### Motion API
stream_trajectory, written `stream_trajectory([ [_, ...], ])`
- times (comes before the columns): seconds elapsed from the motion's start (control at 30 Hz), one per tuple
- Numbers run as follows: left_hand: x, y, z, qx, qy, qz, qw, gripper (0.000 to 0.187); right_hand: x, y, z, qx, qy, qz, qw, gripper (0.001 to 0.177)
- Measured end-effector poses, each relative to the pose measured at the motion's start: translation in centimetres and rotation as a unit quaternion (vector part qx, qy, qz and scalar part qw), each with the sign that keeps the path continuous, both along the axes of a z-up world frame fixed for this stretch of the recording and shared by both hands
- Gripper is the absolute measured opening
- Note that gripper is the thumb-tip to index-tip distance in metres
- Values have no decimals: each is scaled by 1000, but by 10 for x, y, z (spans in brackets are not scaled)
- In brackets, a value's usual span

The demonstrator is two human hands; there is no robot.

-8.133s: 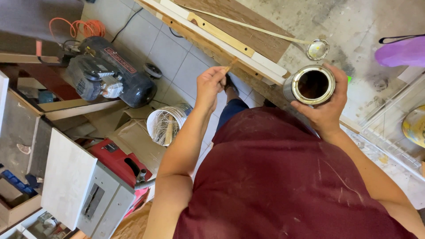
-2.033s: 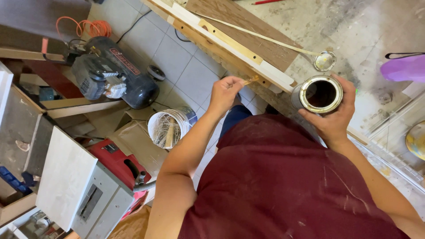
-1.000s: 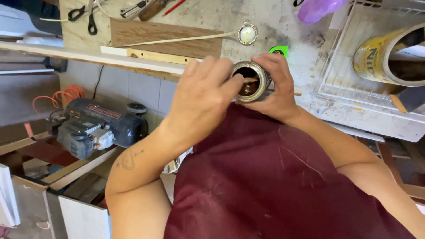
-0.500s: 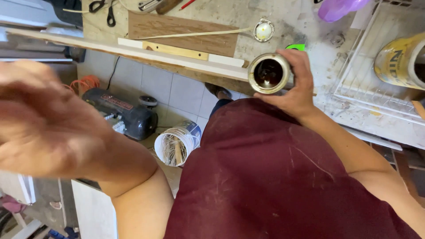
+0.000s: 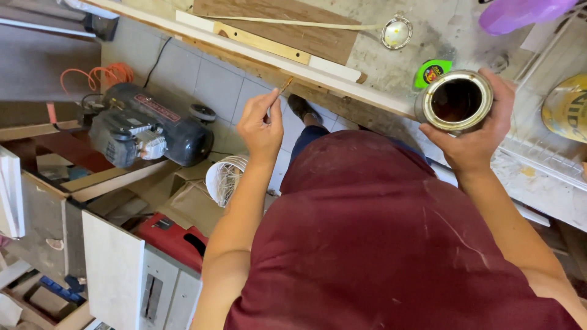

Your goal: The person applies stain to a long wooden strip by dipping a small brush into a can of dark liquid and then brushing it along the surface of the wood.

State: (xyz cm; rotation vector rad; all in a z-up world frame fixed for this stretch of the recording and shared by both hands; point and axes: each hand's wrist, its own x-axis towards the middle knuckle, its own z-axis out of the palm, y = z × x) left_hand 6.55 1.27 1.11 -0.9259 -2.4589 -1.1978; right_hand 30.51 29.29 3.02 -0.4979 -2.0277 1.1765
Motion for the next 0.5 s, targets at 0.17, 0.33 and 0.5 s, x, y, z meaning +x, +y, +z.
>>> stream_trajectory([
  [0.17,5,10,-14,-21,40,-40,998,21,-5,-1,2,1,1,1,1000,86],
  [0.33,-7,5,-15,-36,66,-2,997,15,-5,0,-1,9,1,-1,1000,83],
  [0.5,0,14,-11,-41,69,-75,994,14,-9,-1,1,-4,11,5,1000,83],
])
